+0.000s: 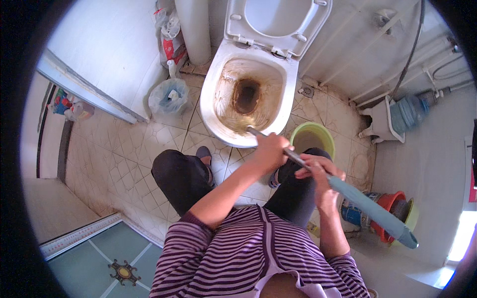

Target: The person scrubs the inside of a dirty toilet bowl using a long-handled toilet brush. They repeatedly scrub the stained surfaces and dip the brush into a yellow bucket of water to rinse it.

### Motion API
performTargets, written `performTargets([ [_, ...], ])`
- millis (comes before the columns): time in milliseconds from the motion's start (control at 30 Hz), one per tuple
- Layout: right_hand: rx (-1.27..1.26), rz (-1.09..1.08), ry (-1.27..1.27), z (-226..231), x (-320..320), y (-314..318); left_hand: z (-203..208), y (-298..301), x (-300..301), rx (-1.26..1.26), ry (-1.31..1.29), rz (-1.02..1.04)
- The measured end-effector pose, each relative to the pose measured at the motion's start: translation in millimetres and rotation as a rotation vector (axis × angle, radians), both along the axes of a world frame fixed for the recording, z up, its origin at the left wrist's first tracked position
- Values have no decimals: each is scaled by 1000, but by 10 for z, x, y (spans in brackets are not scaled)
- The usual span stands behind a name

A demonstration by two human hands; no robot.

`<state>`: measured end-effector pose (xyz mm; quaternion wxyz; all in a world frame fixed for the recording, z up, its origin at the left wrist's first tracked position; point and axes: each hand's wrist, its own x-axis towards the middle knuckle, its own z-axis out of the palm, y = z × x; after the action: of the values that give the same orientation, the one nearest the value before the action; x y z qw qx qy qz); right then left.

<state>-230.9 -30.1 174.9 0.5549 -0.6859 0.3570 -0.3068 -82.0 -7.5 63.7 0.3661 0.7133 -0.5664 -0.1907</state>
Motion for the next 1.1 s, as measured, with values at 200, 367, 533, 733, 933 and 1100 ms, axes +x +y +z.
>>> performTargets([
  [200,-13,29,8,-63,-41,-109,-81,-78,-31,-64,-48,49],
  [367,15,-35,-12,-69,-121,-202,-190,-357,-154,-229,12,34],
  [533,-29,94,63,-176,157,-179,-253,-113,256,56,-3,-84],
  [733,-112,212,111,-102,692,-265,-34,30,781,-5,254,-268],
  [933,-164,372,71,129,1299,-513,354,43,1171,153,374,-146],
  [1100,-213,443,-272,-125,1733,-493,261,131,1417,-23,818,323],
])
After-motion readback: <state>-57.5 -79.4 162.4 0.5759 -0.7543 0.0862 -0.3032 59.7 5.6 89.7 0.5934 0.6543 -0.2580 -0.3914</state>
